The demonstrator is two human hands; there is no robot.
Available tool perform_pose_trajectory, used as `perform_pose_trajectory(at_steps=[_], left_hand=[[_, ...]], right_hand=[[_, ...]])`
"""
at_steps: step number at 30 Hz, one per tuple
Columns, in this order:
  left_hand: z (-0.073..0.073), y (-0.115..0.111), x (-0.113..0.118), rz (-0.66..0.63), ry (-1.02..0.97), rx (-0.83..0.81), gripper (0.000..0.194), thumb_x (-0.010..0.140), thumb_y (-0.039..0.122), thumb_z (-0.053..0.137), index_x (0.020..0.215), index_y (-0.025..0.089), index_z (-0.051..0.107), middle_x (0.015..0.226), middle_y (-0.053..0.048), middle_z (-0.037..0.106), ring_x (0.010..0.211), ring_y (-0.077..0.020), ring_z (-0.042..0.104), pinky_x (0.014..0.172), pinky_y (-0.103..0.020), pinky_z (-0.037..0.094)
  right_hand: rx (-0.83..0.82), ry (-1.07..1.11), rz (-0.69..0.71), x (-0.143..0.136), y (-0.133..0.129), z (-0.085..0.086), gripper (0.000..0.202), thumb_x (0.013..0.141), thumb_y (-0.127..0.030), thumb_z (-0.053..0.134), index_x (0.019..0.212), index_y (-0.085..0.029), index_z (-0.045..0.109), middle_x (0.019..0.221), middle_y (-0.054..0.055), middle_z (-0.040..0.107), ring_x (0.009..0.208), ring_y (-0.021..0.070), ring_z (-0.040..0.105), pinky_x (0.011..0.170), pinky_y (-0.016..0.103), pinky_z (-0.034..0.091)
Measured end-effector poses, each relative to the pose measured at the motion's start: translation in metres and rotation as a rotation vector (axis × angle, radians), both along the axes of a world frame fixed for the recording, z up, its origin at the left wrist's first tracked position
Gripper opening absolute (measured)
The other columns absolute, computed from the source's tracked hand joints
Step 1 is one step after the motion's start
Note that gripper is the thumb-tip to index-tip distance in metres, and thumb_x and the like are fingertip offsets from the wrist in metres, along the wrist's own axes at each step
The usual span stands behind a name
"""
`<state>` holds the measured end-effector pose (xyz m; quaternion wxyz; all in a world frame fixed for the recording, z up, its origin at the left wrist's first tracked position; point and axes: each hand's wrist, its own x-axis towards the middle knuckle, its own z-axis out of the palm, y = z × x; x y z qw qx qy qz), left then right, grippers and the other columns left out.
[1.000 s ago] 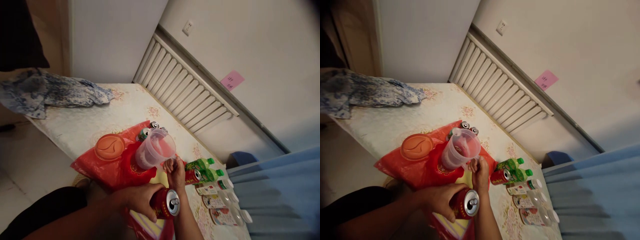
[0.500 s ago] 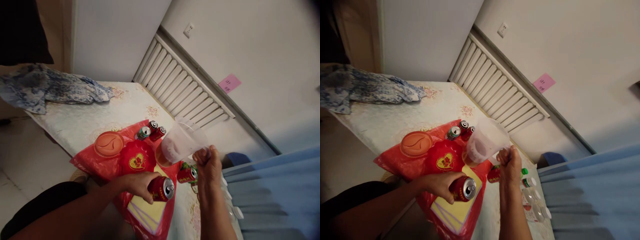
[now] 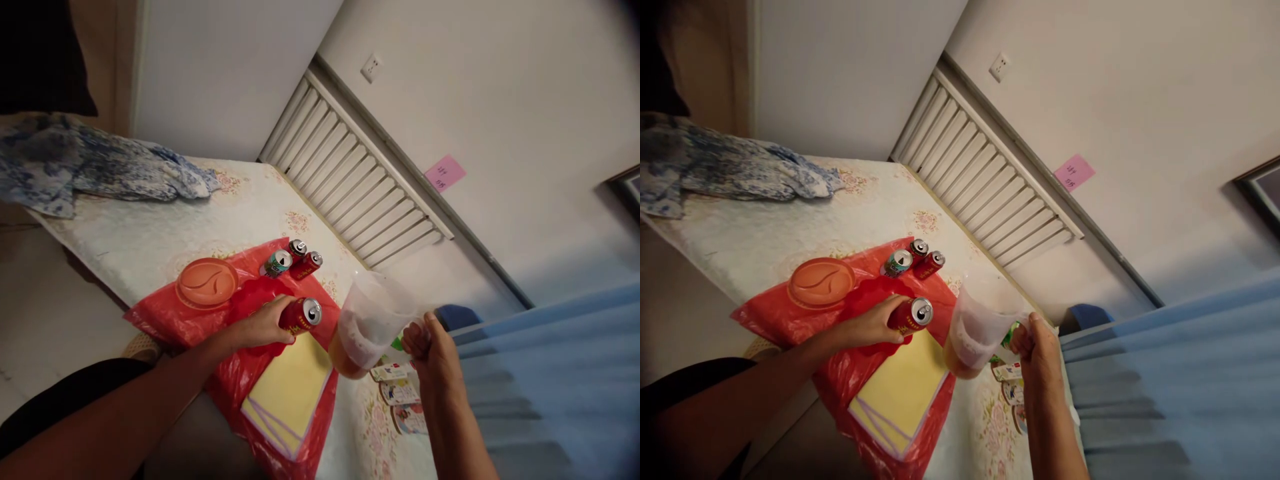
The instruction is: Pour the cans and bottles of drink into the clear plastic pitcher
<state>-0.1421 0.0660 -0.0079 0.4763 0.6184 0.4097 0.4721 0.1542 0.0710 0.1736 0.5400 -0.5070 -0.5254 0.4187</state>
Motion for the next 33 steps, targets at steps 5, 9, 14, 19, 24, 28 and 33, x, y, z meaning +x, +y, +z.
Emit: perform_pose_trajectory(at_steps=[5, 9, 14, 19, 24, 28, 33], left_hand=[[-0.008, 0.008, 0.003, 0.083, -0.059, 0.003, 0.065, 0.060, 0.018, 0.072, 0.122, 0.019, 0.057, 0.125, -0.010, 0.060, 0.116, -0.0317, 0.060, 0.100, -0.038, 0.049], [-0.010, 0.012, 0.003, 0.107, -0.065, 0.003, 0.066, 0.060, 0.018, 0.069, 0.124, 0.020, 0.052, 0.128, -0.010, 0.058, 0.122, -0.0324, 0.057, 0.105, -0.043, 0.046], [-0.009, 0.014, 0.003, 0.123, -0.079, 0.015, 0.066, 0.059, 0.017, 0.067, 0.124, 0.023, 0.053, 0.129, -0.009, 0.061, 0.123, -0.0329, 0.056, 0.105, -0.043, 0.046], [-0.010, 0.015, 0.004, 0.137, -0.040, 0.033, 0.066, 0.059, 0.019, 0.066, 0.124, 0.021, 0.052, 0.128, -0.010, 0.060, 0.122, -0.0314, 0.057, 0.105, -0.044, 0.046], [-0.013, 0.015, 0.005, 0.152, -0.026, 0.044, 0.063, 0.061, 0.019, 0.066, 0.122, 0.020, 0.053, 0.125, -0.010, 0.061, 0.119, -0.0309, 0.058, 0.103, -0.044, 0.047], [-0.014, 0.016, 0.005, 0.166, -0.018, 0.050, 0.060, 0.060, 0.019, 0.067, 0.119, 0.022, 0.055, 0.124, -0.010, 0.062, 0.119, -0.0318, 0.059, 0.102, -0.045, 0.048], [-0.011, 0.014, 0.004, 0.152, -0.037, 0.029, 0.061, 0.061, 0.019, 0.066, 0.120, 0.020, 0.055, 0.123, -0.009, 0.064, 0.118, -0.0308, 0.060, 0.100, -0.041, 0.048]], right_hand=[[-0.015, -0.140, 0.137, 0.009, -0.007, -0.008, 0.058, 0.082, -0.056, 0.069, 0.049, -0.023, 0.034, 0.044, -0.008, 0.029, 0.039, 0.0069, 0.026, 0.039, 0.023, 0.028], [0.013, -0.198, 0.124, 0.002, -0.015, -0.006, 0.057, 0.082, -0.057, 0.071, 0.052, -0.021, 0.039, 0.045, -0.009, 0.030, 0.040, 0.0054, 0.025, 0.039, 0.021, 0.022], [-0.026, -0.271, 0.118, -0.004, -0.017, -0.002, 0.041, 0.079, -0.057, 0.075, 0.087, -0.019, 0.063, 0.047, -0.013, 0.025, 0.040, 0.0046, 0.019, 0.041, 0.018, 0.017], [-0.056, -0.369, 0.172, -0.009, -0.016, 0.004, 0.046, 0.080, -0.058, 0.074, 0.098, -0.017, 0.064, 0.047, -0.013, 0.027, 0.042, 0.0046, 0.018, 0.042, 0.019, 0.015], [-0.081, -0.442, 0.200, -0.015, -0.012, 0.008, 0.049, 0.078, -0.060, 0.074, 0.099, -0.017, 0.064, 0.047, -0.013, 0.027, 0.042, 0.0051, 0.019, 0.041, 0.020, 0.014], [-0.077, -0.491, 0.217, -0.017, -0.007, 0.011, 0.048, 0.080, -0.060, 0.072, 0.100, -0.017, 0.064, 0.048, -0.013, 0.027, 0.042, 0.0055, 0.019, 0.041, 0.020, 0.015], [-0.039, -0.600, 0.229, -0.019, -0.003, 0.014, 0.049, 0.082, -0.062, 0.069, 0.100, -0.016, 0.065, 0.049, -0.012, 0.028, 0.042, 0.0061, 0.022, 0.041, 0.020, 0.019]])
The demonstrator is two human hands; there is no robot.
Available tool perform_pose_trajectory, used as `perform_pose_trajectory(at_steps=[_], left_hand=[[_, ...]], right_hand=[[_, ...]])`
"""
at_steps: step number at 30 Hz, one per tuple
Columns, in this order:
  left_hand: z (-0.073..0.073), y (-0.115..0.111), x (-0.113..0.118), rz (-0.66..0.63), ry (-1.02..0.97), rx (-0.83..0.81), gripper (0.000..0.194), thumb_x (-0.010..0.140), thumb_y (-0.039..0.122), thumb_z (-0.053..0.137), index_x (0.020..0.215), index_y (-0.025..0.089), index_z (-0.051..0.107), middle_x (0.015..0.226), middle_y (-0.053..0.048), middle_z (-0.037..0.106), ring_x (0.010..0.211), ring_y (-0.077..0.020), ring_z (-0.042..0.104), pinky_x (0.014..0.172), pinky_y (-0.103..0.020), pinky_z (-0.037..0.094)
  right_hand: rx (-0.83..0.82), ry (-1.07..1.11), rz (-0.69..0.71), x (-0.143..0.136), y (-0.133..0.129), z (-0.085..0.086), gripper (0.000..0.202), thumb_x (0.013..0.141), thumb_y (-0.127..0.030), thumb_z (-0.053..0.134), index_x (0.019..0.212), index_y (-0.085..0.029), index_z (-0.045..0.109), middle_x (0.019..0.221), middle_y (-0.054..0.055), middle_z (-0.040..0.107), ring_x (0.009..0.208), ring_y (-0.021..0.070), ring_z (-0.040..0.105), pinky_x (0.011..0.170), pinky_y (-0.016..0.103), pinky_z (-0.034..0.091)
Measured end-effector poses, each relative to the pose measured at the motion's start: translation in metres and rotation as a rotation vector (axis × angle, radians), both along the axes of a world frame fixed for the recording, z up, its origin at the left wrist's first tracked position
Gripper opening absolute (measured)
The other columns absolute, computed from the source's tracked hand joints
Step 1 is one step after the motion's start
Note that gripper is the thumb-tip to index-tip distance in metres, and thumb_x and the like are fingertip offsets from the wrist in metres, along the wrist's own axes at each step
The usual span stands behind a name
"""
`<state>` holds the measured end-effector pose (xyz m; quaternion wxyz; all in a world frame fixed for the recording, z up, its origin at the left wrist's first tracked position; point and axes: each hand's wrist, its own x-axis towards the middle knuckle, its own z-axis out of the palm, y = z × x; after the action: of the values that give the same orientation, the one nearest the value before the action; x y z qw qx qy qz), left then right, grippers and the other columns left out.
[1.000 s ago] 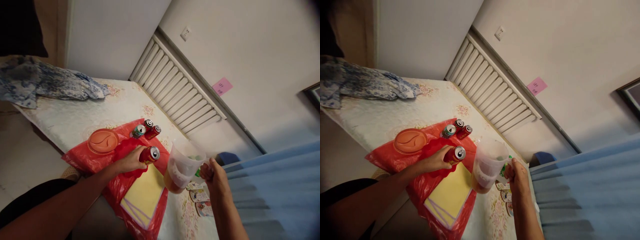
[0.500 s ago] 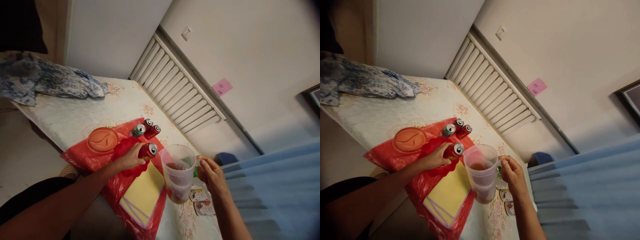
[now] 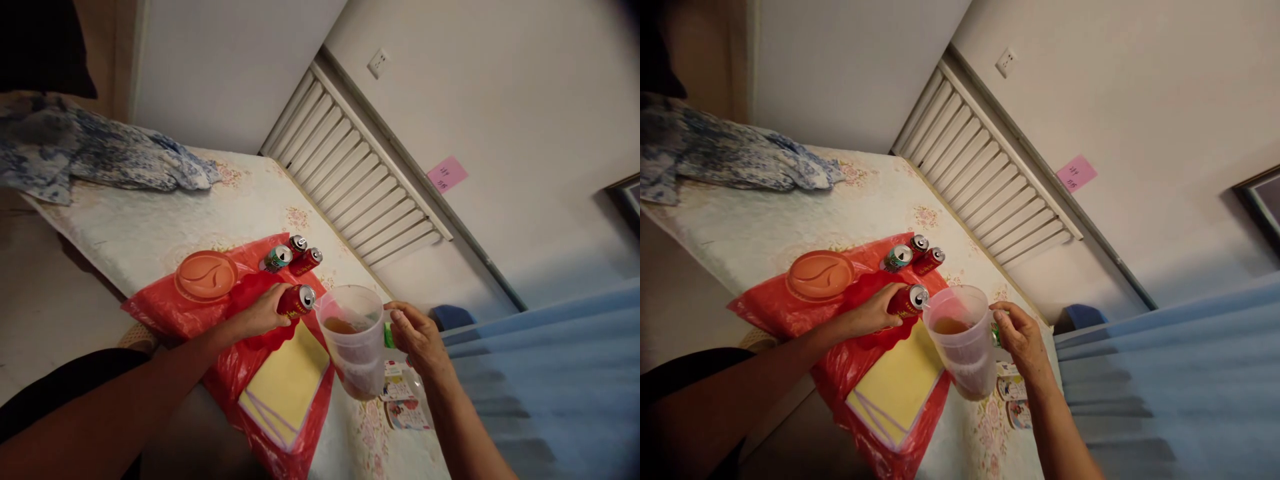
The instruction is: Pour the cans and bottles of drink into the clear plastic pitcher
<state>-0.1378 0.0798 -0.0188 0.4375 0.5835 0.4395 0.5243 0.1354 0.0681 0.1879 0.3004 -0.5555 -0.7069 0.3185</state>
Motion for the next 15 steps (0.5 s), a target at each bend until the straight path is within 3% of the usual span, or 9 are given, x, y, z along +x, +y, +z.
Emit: perform_pose_trajectory(at_steps=[7, 15], left_hand=[[-0.0010, 0.0004, 0.0005, 0.007, -0.003, -0.019, 0.061, 0.059, 0.016, 0.066, 0.120, 0.020, 0.056, 0.121, -0.007, 0.066, 0.115, -0.0298, 0.062, 0.097, -0.038, 0.049], [-0.0020, 0.0004, 0.0018, -0.004, 0.000, -0.019, 0.060, 0.061, 0.019, 0.066, 0.120, 0.023, 0.055, 0.123, -0.008, 0.065, 0.115, -0.0292, 0.063, 0.098, -0.041, 0.051]], right_hand=[[0.108, -0.126, 0.032, -0.0061, 0.0039, 0.0061, 0.048, 0.083, -0.063, 0.065, 0.095, -0.016, 0.070, 0.048, -0.009, 0.033, 0.040, 0.0072, 0.029, 0.039, 0.021, 0.024], [0.106, -0.139, 0.042, -0.0086, 0.0097, 0.0076, 0.048, 0.082, -0.063, 0.066, 0.093, -0.016, 0.071, 0.049, -0.008, 0.038, 0.042, 0.0075, 0.032, 0.040, 0.020, 0.025]])
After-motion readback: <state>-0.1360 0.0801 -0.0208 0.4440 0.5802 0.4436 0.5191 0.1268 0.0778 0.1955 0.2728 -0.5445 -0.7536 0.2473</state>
